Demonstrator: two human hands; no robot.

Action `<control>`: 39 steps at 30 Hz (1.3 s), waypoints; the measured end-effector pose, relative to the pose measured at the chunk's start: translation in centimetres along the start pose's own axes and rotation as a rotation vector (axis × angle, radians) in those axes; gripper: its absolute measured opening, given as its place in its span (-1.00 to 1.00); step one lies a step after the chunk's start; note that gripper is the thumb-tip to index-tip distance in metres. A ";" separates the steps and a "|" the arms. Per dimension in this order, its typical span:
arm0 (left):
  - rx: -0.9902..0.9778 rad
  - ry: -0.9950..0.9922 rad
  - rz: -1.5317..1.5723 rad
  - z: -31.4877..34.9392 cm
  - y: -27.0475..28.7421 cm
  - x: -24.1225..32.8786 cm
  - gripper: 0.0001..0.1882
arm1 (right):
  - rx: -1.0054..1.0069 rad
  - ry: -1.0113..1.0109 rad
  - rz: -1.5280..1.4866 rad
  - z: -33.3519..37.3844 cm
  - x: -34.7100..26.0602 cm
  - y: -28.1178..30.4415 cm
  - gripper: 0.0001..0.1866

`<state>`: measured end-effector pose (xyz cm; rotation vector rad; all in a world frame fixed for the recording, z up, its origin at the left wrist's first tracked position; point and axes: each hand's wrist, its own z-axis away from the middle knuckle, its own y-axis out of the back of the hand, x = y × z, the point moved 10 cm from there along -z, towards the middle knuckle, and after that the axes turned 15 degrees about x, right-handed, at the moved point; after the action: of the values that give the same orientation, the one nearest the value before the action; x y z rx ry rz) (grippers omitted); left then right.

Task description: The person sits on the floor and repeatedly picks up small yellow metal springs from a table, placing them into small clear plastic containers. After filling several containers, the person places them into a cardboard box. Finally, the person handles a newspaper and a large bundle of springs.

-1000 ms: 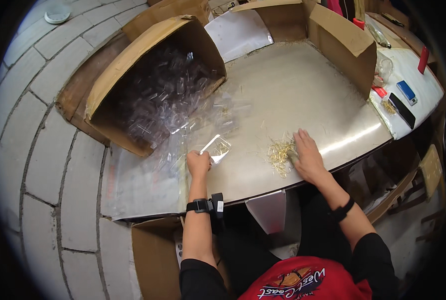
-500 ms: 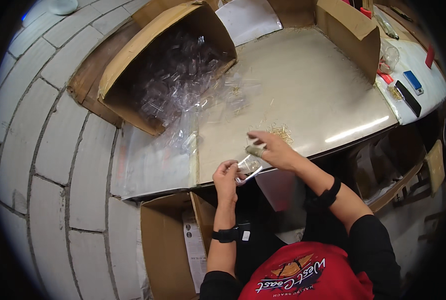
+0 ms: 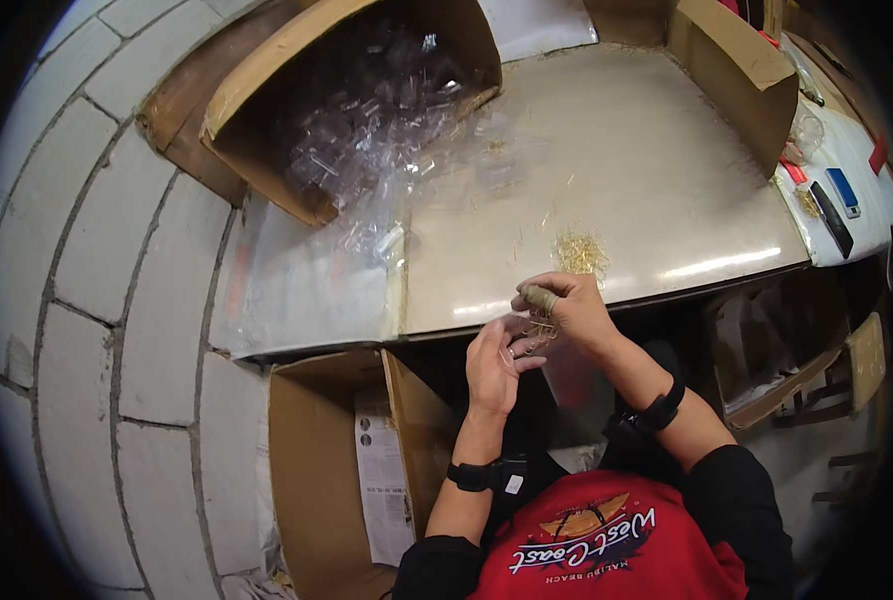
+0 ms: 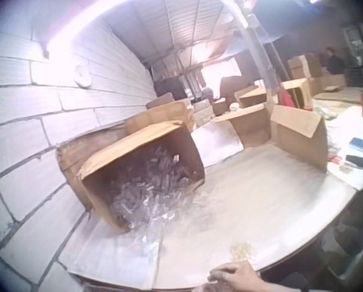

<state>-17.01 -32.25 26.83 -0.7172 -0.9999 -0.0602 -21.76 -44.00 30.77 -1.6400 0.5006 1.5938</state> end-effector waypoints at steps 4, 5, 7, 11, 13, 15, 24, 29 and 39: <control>0.038 0.000 -0.039 1.6 0.0 -0.7 -0.56 | 0.016 0.429 0.337 1.9 -3.1 0.4 -0.87; 0.034 0.035 -0.034 1.9 0.0 -1.0 -0.56 | -0.026 0.722 0.478 3.4 -4.8 -0.2 -0.87; 0.075 0.073 0.004 2.2 1.0 -1.6 -0.58 | -0.227 0.955 0.703 6.1 -4.7 -2.2 -0.84; 0.170 0.033 0.024 1.7 4.5 -3.2 -0.59 | -0.372 0.969 0.780 9.0 -3.9 -3.9 -0.70; 0.108 0.108 -0.055 2.9 4.6 -2.9 -0.57 | -0.187 0.869 0.633 6.6 -5.2 -1.6 -0.65; 0.063 0.152 -0.165 3.7 5.0 -2.5 -0.55 | 0.067 0.765 0.655 2.7 -6.1 2.2 -0.57; 0.136 0.411 -0.369 3.6 13.2 -16.4 -0.60 | -0.073 0.811 1.250 -3.9 -1.0 1.5 -0.54; 0.106 0.535 -0.111 4.1 7.7 -20.7 -0.59 | 0.111 0.899 1.256 4.0 -1.2 0.2 -0.57; 0.193 0.364 -0.098 3.5 9.0 -19.8 -0.61 | 0.206 0.478 1.241 -10.6 -4.6 4.4 -0.52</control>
<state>-27.40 -28.59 7.74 -0.4585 -0.6799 -0.1707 -18.70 -55.71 33.15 -1.5867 2.1602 1.7794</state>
